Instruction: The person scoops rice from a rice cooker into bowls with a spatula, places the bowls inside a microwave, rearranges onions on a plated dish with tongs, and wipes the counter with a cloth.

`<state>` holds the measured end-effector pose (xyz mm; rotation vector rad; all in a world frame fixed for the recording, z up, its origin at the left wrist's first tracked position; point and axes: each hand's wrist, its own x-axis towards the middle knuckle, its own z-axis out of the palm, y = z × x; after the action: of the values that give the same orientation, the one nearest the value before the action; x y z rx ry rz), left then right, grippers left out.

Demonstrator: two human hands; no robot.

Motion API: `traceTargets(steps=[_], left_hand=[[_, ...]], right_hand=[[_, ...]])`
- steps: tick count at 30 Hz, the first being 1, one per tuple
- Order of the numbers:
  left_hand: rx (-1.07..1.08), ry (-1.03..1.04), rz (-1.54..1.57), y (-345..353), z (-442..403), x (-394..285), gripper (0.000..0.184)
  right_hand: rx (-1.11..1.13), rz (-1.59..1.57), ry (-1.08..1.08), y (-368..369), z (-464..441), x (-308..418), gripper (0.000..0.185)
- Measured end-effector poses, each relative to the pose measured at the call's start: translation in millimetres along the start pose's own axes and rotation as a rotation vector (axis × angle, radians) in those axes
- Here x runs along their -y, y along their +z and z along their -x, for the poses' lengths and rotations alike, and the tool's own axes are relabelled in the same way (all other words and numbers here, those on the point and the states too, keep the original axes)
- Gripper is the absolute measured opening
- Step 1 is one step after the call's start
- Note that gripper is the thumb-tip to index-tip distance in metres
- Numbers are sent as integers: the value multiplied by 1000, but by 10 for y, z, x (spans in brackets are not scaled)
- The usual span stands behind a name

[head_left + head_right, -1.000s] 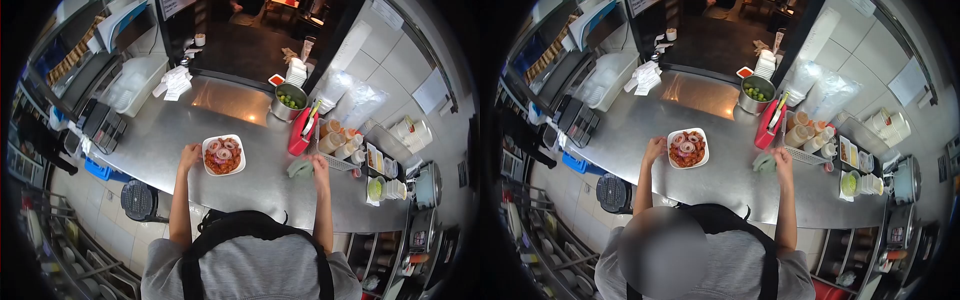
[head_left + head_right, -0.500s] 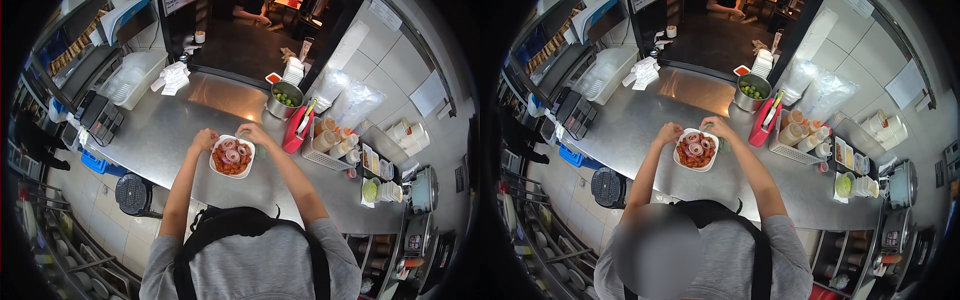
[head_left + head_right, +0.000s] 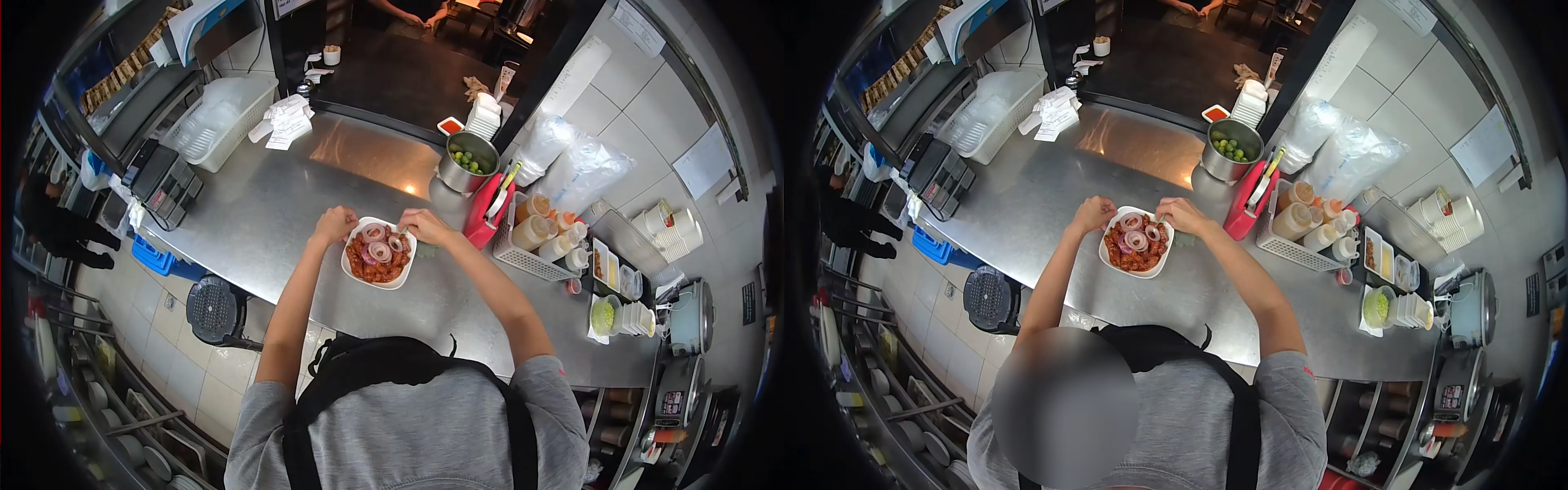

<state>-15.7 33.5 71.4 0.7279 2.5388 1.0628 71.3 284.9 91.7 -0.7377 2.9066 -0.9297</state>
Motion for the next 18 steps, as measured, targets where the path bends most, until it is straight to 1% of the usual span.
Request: traceTargets(steps=[2, 5, 8, 11, 14, 17, 18], left_hand=[[0, -1, 2, -3, -7, 7, 13], [8, -22, -23, -19, -13, -9, 13], [7, -7, 15, 9, -36, 38, 13], [-7, 16, -37, 3, -29, 30, 14], [0, -4, 6, 12, -26, 46, 14], [-6, -13, 20, 28, -20, 78, 14], [-5, -25, 58, 20, 9, 96, 14]], right_hand=[[64, -15, 102, -92, -5, 12, 18], [-57, -112, 19, -97, -9, 14, 15], [-4, -138, 45, -80, 46, -22, 17], [62, -138, 128, -226, 58, -37, 18], [36, -137, 73, -142, 132, 6, 16], [207, -180, 204, -288, 193, -36, 19], [150, -297, 170, -355, 261, 2, 19]])
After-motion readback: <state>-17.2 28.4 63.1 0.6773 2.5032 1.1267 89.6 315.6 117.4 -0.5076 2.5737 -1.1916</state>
